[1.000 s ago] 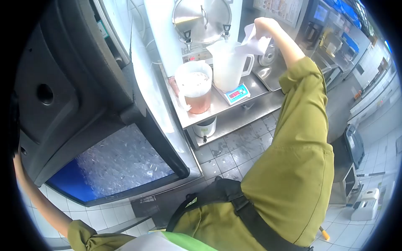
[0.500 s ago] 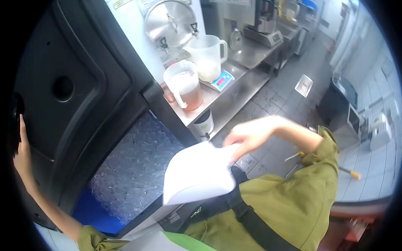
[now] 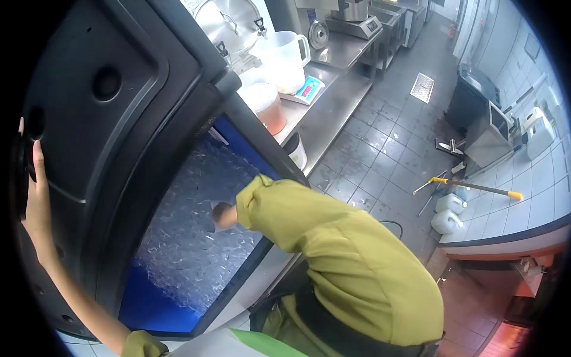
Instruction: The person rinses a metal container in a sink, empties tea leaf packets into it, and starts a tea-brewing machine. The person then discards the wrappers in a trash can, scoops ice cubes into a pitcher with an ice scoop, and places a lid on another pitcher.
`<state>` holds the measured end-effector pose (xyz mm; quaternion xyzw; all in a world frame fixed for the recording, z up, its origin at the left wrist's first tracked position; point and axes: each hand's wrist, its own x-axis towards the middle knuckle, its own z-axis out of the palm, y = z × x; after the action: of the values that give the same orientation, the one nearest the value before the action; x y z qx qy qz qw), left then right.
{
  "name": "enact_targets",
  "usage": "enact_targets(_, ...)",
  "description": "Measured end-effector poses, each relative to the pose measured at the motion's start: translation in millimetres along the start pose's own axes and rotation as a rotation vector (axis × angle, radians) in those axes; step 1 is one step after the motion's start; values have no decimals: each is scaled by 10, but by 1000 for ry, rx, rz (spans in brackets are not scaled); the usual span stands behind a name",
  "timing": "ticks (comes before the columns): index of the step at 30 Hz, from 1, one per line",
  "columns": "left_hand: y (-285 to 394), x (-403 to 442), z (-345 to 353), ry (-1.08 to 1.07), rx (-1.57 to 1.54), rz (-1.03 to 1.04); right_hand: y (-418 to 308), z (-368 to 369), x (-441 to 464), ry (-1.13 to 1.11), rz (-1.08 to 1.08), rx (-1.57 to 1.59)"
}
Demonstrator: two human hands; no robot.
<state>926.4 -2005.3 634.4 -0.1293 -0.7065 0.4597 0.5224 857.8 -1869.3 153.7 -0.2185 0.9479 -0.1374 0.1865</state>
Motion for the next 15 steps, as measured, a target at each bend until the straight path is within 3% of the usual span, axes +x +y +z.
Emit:
enact_targets(4,73,91,-235,184,-412,-156,16,505,596,261,456,691)
enact_targets(5,106,128,-281,199,-467,-168,-11,393,513,283,628,1032)
enact_targets(6,167,168,-332,211,-496,-160,93,305,369,209,41,242)
enact_targets(15,198,254,-366,301,-446,-174,327,320,-254,348,162,465)
